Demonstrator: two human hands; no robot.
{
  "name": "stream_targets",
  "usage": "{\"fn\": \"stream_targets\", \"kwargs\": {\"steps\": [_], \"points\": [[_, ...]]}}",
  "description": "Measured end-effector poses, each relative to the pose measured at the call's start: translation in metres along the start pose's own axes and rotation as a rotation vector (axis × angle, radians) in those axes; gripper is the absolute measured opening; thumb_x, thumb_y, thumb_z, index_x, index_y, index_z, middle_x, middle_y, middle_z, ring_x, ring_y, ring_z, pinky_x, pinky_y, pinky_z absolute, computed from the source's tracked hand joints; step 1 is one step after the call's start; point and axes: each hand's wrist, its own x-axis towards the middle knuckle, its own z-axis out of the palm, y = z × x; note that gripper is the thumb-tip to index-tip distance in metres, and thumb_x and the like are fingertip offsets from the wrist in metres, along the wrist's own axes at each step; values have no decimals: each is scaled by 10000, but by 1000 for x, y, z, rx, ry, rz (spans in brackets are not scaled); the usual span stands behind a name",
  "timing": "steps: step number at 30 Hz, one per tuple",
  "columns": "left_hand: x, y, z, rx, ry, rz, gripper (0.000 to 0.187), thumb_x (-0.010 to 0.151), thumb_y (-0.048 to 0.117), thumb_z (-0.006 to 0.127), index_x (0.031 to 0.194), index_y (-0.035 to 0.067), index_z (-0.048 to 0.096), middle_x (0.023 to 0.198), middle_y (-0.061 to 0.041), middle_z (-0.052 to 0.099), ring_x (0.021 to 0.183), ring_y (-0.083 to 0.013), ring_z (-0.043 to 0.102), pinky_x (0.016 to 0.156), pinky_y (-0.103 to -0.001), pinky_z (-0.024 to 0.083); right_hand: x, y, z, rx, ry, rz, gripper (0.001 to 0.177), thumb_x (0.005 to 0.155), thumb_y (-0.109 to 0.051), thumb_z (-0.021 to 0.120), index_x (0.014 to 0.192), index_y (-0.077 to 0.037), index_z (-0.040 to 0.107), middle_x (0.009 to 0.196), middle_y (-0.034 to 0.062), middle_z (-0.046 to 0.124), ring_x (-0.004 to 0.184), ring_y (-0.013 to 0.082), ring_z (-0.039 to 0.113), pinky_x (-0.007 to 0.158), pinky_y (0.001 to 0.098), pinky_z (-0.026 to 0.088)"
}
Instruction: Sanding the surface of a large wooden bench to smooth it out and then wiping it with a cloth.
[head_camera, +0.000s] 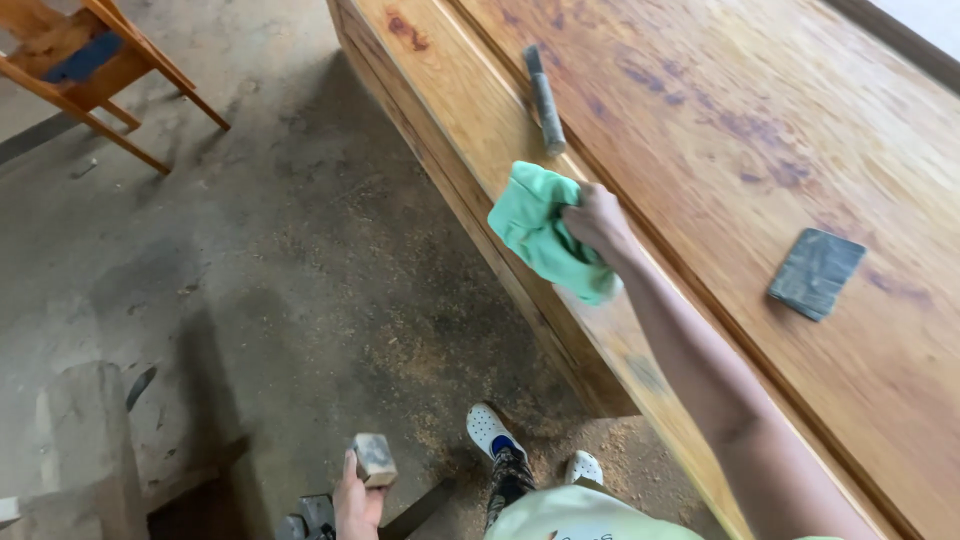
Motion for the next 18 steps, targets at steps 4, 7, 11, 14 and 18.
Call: {"fn": "stream_targets", "kwargs": {"steps": [4, 7, 11, 14, 18], "points": [[-14, 0, 46, 82, -89, 61, 497, 1068, 353, 526, 1322, -74, 530, 1199, -242, 619, 1016, -344, 623, 807, -466, 518, -47, 45, -38, -295, 106, 21, 326, 803, -1, 526, 1078, -97, 674, 960, 133, 708, 849, 336, 692, 744, 515, 559], [-23, -6, 65, 102, -80, 70, 489, 1059, 347, 539, 1313, -71, 527, 1221, -245, 603, 1039, -350, 619, 824, -468, 515, -39, 141, -17, -457, 343, -345, 393, 832, -113, 685, 1216, -30, 682, 1057, 174, 550, 974, 349, 585, 784, 472, 537], [-22, -12, 57, 70, -52, 62, 492, 1031, 338, 585, 1286, -80, 551, 1208, -256, 616, 1020, -363, 622, 800, -485, 516, -27, 152, 24, -606, 515, -478, 400, 817, -150, 731, 1173, 9, 638, 1197, 181, 524, 1046, 339, 500, 897, 490, 464], [-21, -9, 39, 64, -62, 41, 518, 1043, 383, 541, 1329, -50, 538, 1232, -244, 605, 1030, -359, 592, 817, -474, 463, 6, 120, 57, -661, 534, -510, 450, 795, -176, 764, 1189, 25, 678, 1301, 198, 529, 1111, 342, 494, 944, 493, 470], [12, -5, -3, 53, -28, -46, 587, 1085, 448, 403, 1442, -16, 457, 1316, -259, 557, 1120, -405, 565, 898, -556, 459, 62, 54, 98, -588, 386, -487, 440, 867, -120, 709, 1283, 6, 637, 1191, 169, 505, 1036, 312, 465, 926, 470, 465]]}}
